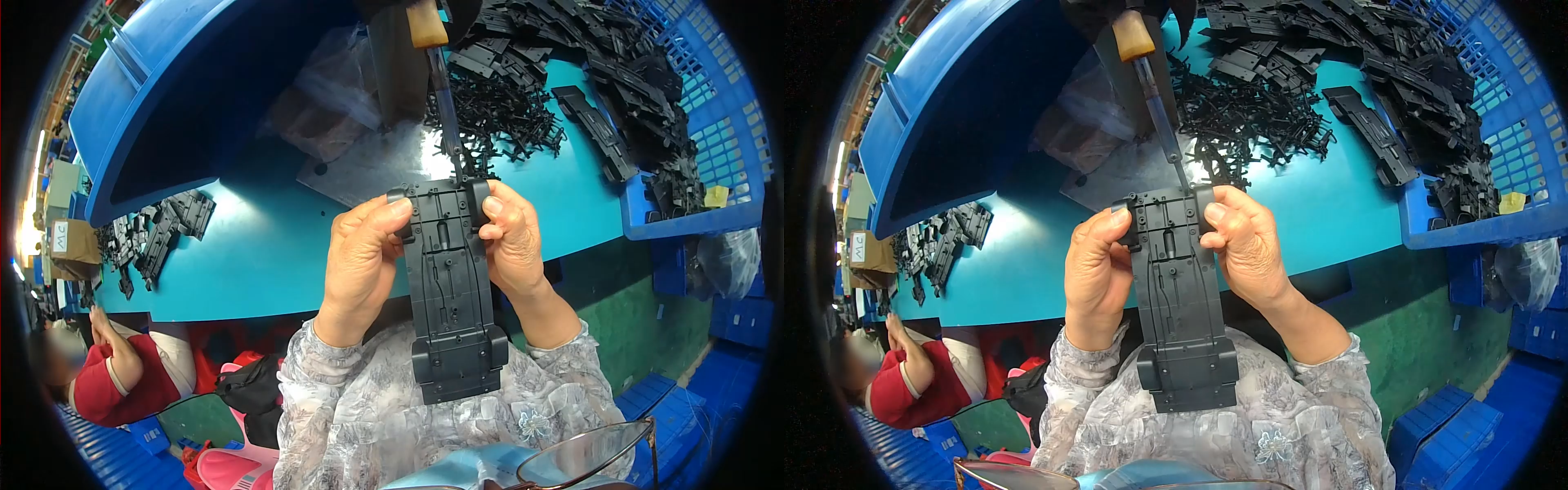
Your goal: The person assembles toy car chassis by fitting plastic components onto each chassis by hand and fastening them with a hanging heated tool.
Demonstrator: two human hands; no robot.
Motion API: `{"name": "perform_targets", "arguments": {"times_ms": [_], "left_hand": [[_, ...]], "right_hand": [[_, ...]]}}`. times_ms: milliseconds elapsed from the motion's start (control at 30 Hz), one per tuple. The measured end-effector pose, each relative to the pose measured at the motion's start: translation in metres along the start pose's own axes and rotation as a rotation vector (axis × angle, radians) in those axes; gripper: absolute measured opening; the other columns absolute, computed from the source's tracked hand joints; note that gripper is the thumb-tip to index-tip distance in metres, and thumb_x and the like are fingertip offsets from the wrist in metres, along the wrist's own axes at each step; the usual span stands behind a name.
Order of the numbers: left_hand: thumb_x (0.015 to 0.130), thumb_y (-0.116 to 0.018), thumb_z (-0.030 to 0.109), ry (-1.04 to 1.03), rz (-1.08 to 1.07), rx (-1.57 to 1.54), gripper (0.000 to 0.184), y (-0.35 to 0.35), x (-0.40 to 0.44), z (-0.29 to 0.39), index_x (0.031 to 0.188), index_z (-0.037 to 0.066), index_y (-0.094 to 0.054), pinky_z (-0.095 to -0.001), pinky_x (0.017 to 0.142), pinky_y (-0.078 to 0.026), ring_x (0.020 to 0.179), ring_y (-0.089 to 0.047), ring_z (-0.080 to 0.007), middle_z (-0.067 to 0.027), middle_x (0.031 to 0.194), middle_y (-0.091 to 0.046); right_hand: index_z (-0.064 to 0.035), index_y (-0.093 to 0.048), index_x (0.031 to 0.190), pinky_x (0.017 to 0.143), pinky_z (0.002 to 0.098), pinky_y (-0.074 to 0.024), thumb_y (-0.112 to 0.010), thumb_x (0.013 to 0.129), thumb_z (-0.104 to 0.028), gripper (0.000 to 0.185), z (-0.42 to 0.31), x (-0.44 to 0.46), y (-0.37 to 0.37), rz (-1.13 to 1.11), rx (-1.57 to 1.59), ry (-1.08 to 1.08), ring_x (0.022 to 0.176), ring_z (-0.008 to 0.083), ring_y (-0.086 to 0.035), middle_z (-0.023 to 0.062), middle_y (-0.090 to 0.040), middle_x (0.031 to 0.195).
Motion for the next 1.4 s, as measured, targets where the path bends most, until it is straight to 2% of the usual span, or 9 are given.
{"name": "perform_targets", "arguments": {"times_ms": [433,533,833,1033,1400], "left_hand": [[0.083,-0.053,0.012,0.0,-0.001,-0.007,0.022,-0.002,-0.001,0.001,0.095,-0.005,-0.061,-0.0274,0.074,-0.051,0.08,-0.062,-0.0161,-0.0104,0.088,-0.065],[0.085,-0.055,0.017,-0.001,0.008,0.034,0.021,-0.003,-0.001,0.002,0.093,-0.001,-0.063,-0.021,0.062,-0.043,0.07,-0.057,-0.0073,-0.0028,0.083,-0.064],[0.085,-0.056,0.018,0.0,-0.032,0.043,0.022,-0.004,-0.001,0.002,0.095,0.0,-0.064,-0.019,0.062,-0.042,0.07,-0.056,-0.006,-0.0027,0.084,-0.065],[0.085,-0.056,0.018,-0.014,-0.044,0.075,0.025,-0.003,0.0,0.003,0.098,-0.002,-0.063,-0.0195,0.064,-0.044,0.072,-0.057,-0.0065,-0.0041,0.085,-0.065],[0.085,-0.055,0.016,-0.035,-0.065,0.123,0.025,-0.009,-0.002,0.008,0.1,-0.003,-0.062,-0.0206,0.064,-0.047,0.071,-0.059,-0.0075,-0.0054,0.086,-0.065]], "right_hand": [[0.0051,-0.053,0.102,0.058,0.0103,-0.043,-0.05,0.089,-0.017,0.026,-0.001,-0.001,-0.002,-0.018,0.063,-0.022,0.065,-0.0024,-0.047,-0.0001,-0.056,0.083],[0.0053,-0.053,0.102,0.059,0.0103,-0.0427,-0.05,0.089,-0.017,0.026,-0.004,-0.002,-0.005,0.014,0.031,-0.03,0.065,-0.0022,-0.047,-0.001,-0.055,0.082],[0.0059,-0.053,0.102,0.059,0.0103,-0.0403,-0.05,0.088,-0.019,0.029,0.002,-0.001,0.003,0.002,0.023,0.007,0.07,-0.0014,-0.049,0.0015,-0.057,0.085],[0.0059,-0.053,0.102,0.059,0.0109,-0.0407,-0.051,0.087,-0.022,0.031,0.004,-0.001,0.005,0.03,0.008,-0.007,0.067,-0.0013,-0.049,0.0037,-0.059,0.087],[0.0048,-0.052,0.1,0.057,0.0099,-0.039,-0.05,0.088,-0.019,0.027,0.005,-0.001,0.004,0.014,0.105,-0.015,0.063,-0.0023,-0.047,0.0006,-0.058,0.082]]}}
Point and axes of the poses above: each hand's wrist, its own x-axis towards the middle knuckle, its own y-axis out of the back of the hand, z = x × y, the point moved 9 cm from there along x, towards the middle knuckle
